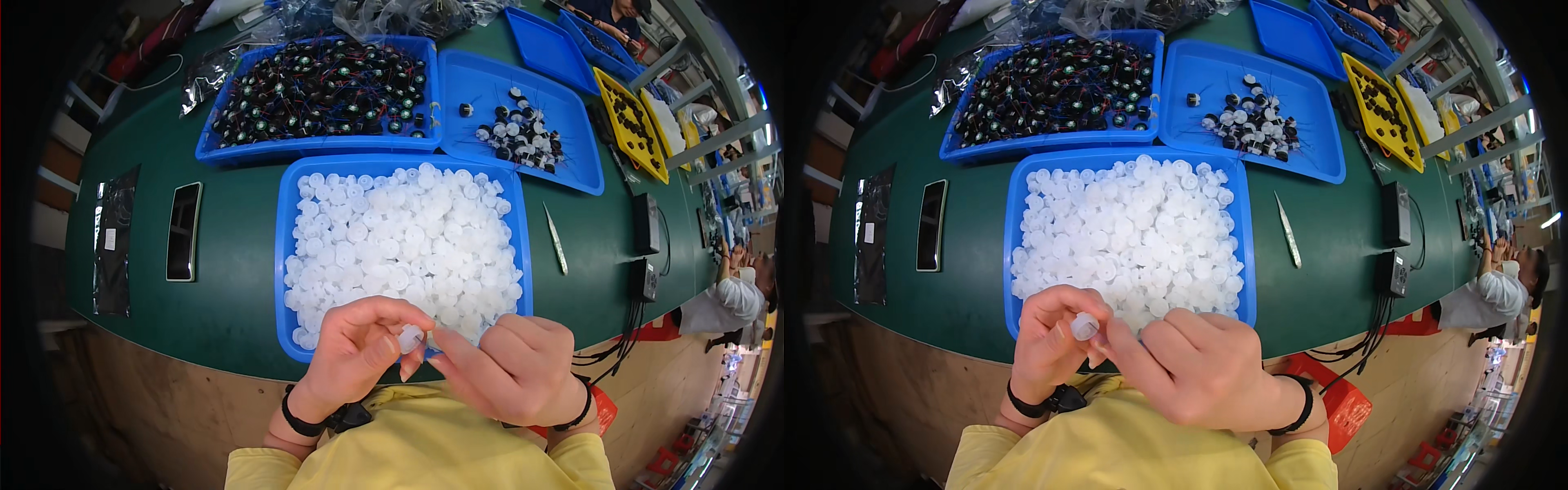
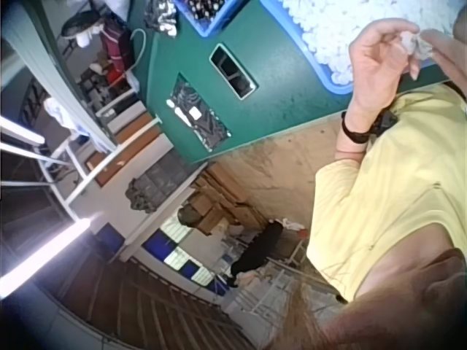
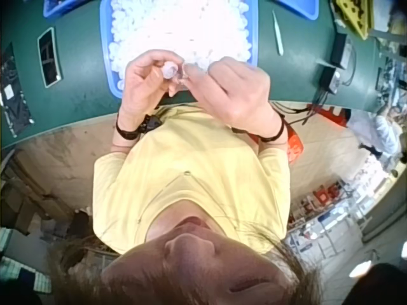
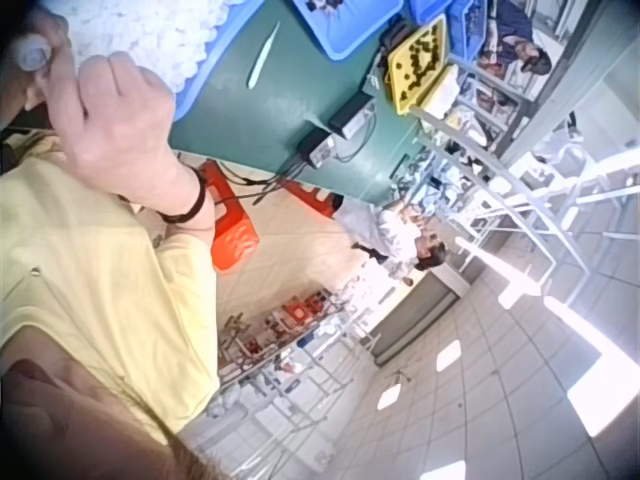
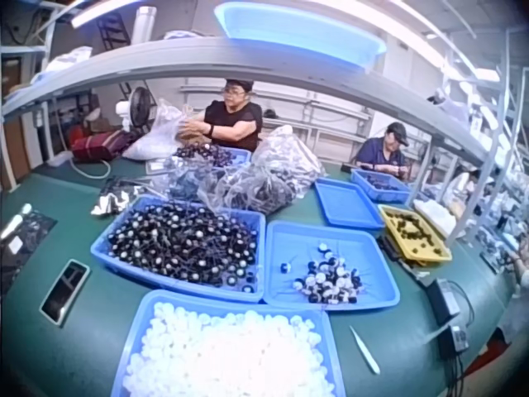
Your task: Assembling small plastic caps by inserting metal wires using a handheld tool.
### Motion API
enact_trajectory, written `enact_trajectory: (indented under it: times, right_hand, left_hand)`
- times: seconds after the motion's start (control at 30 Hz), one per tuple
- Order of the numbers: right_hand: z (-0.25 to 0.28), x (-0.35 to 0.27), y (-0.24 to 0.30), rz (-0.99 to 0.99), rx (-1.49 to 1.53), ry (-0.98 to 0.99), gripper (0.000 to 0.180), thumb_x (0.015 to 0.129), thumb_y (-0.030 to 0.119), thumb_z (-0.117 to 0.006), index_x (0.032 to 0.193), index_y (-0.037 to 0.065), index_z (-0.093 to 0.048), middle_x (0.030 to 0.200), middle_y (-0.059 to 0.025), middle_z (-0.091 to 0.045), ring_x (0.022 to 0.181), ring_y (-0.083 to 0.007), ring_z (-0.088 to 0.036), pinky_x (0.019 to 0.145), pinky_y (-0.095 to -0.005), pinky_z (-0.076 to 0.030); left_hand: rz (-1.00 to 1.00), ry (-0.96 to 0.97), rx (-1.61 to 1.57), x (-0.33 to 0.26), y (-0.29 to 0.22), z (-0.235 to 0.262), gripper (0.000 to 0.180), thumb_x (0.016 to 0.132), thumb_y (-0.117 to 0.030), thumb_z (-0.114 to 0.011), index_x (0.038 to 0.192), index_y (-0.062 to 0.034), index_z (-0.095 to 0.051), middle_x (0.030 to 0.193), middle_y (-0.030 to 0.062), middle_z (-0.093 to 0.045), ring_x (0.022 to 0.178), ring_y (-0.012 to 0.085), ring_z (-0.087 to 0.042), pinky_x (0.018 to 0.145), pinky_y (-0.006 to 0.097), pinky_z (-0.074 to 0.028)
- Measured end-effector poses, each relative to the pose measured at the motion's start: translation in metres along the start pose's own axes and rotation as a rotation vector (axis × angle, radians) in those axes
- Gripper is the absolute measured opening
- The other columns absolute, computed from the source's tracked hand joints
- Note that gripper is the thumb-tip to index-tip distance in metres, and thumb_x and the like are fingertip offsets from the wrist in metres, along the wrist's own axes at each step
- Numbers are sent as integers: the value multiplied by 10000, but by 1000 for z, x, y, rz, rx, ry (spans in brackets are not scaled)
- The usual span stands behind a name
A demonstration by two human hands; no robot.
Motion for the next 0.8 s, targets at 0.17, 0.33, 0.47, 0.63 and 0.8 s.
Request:
enact_trajectory:
  times: [0.17, 0.33, 0.47, 0.63, 0.8]
  right_hand:
    - [-5, -5, -3, 3, 39, -49, 164, 644, 80, -660, 784, 15, -604, 555, 19, -318, 456, -96, -362, 354, -212, -252]
    - [-6, -6, -4, -28, 137, -63, 180, 620, 39, -665, 778, -2, -589, 562, 12, -344, 456, -103, -377, 354, -218, -263]
    - [-3, -4, -4, -35, 167, -113, 179, 604, 1, -655, 769, -6, -585, 566, 6, -370, 445, -102, -379, 351, -219, -265]
    - [-3, -7, 0, 21, 99, -189, 173, 613, 11, -654, 773, -16, -593, 565, 10, -377, 434, -97, -365, 349, -216, -261]
    - [-4, -7, 2, 54, 52, -178, 198, 635, 60, -670, 807, -19, -613, 557, 21, -343, 429, -89, -348, 352, -207, -233]
  left_hand:
    - [-7, -2, -41, 0, 1, 2, 405, 848, -287, -605, 1033, 69, -551, 865, 95, -550, 636, 137, -521, 559, 247, -427]
    - [3, -7, -55, -1, 1, 2, 400, 849, -274, -606, 1045, 70, -550, 821, 69, -527, 623, 135, -515, 563, 244, -420]
    - [40, -5, -34, 0, 1, -1, 408, 852, -275, -603, 1056, 73, -548, 773, 43, -501, 618, 132, -514, 574, 249, -420]
    - [72, 36, -79, -1, 2, -6, 418, 854, -279, -600, 1076, 69, -531, 779, 61, -529, 640, 134, -521, 586, 252, -427]
    - [60, 1, -187, 3, 2, -8, 406, 849, -263, -608, 1080, 43, -472, 849, 107, -569, 673, 142, -527, 595, 250, -427]
Point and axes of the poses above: each hand's wrist, its own x-axis towards the middle knuckle, its own z-axis out of the back of the hand, y = z × x, the point moved 6 cm from there along x, towards the middle knuckle
